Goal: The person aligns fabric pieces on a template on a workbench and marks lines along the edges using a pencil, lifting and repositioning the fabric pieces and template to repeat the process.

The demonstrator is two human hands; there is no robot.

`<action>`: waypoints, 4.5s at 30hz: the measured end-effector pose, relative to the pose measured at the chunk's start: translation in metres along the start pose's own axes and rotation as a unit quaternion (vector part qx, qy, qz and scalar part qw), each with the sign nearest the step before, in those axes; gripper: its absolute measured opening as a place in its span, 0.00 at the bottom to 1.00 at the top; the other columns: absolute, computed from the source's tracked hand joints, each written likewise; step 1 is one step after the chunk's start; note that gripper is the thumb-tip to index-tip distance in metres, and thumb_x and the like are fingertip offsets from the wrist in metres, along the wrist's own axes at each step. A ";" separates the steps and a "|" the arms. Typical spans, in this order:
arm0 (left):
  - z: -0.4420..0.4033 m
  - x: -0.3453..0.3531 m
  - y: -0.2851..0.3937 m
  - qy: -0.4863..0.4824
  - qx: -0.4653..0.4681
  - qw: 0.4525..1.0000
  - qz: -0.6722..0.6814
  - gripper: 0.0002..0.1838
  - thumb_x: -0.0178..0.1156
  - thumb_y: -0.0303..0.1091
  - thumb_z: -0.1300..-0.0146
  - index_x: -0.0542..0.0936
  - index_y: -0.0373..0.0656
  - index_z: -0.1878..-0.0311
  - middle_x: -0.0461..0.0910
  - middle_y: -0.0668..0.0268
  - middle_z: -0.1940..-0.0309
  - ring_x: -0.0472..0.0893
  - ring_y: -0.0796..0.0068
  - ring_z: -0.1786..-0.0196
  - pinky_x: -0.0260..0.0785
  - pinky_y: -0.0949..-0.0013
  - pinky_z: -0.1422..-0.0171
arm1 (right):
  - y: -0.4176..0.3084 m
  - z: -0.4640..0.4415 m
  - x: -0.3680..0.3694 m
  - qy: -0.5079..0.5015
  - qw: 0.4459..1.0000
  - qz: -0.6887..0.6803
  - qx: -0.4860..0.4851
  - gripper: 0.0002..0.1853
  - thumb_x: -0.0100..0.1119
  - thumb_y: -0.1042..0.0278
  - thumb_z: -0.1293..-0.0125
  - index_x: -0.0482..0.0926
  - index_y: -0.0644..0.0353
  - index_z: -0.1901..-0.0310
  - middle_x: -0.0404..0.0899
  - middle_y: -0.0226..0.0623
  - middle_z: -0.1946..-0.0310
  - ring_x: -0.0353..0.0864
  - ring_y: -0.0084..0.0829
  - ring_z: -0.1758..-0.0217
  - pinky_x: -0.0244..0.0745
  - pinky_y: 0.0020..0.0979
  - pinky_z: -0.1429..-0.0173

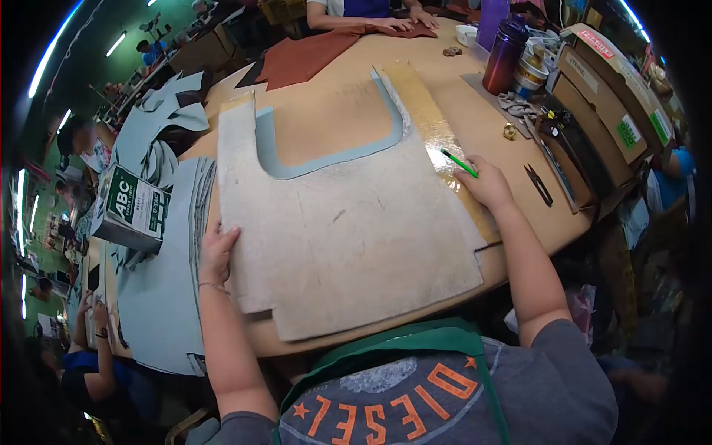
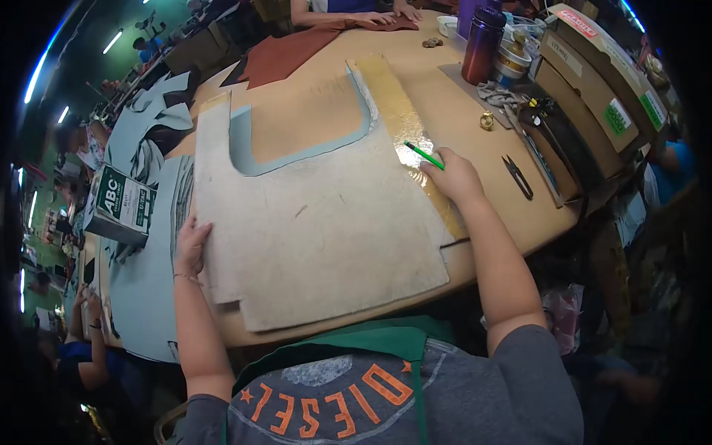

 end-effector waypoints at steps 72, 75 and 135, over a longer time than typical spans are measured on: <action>-0.032 0.003 -0.017 0.014 0.041 0.816 -0.577 0.42 0.68 0.54 0.64 0.69 0.34 0.49 0.73 0.50 0.53 0.73 0.56 0.50 0.64 0.61 0.46 | 0.009 -0.052 0.014 -0.196 0.968 0.142 -0.069 0.39 0.63 0.51 0.50 0.61 0.65 0.40 0.65 0.49 0.43 0.64 0.39 0.39 0.57 0.33 0.37; -0.031 0.004 -0.016 0.008 0.091 0.811 -0.579 0.39 0.66 0.52 0.60 0.70 0.32 0.49 0.74 0.48 0.55 0.72 0.55 0.50 0.62 0.61 0.45 | 0.006 -0.051 0.016 -0.215 0.960 0.171 -0.061 0.39 0.61 0.49 0.48 0.60 0.61 0.39 0.66 0.45 0.43 0.66 0.38 0.41 0.60 0.33 0.39; -0.021 0.017 0.000 0.051 -0.086 0.771 -0.629 0.44 0.67 0.56 0.61 0.66 0.35 0.46 0.62 0.46 0.48 0.67 0.45 0.47 0.63 0.60 0.43 | 0.003 -0.047 0.017 -0.233 0.966 0.104 -0.046 0.41 0.62 0.55 0.49 0.55 0.64 0.38 0.65 0.52 0.44 0.64 0.43 0.40 0.58 0.31 0.38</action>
Point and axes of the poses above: each hand's wrist, its own z-axis away from the middle knuckle, its own x-axis out of the palm, y = z × x, the point moved 5 cm from there along -z, towards the middle knuckle
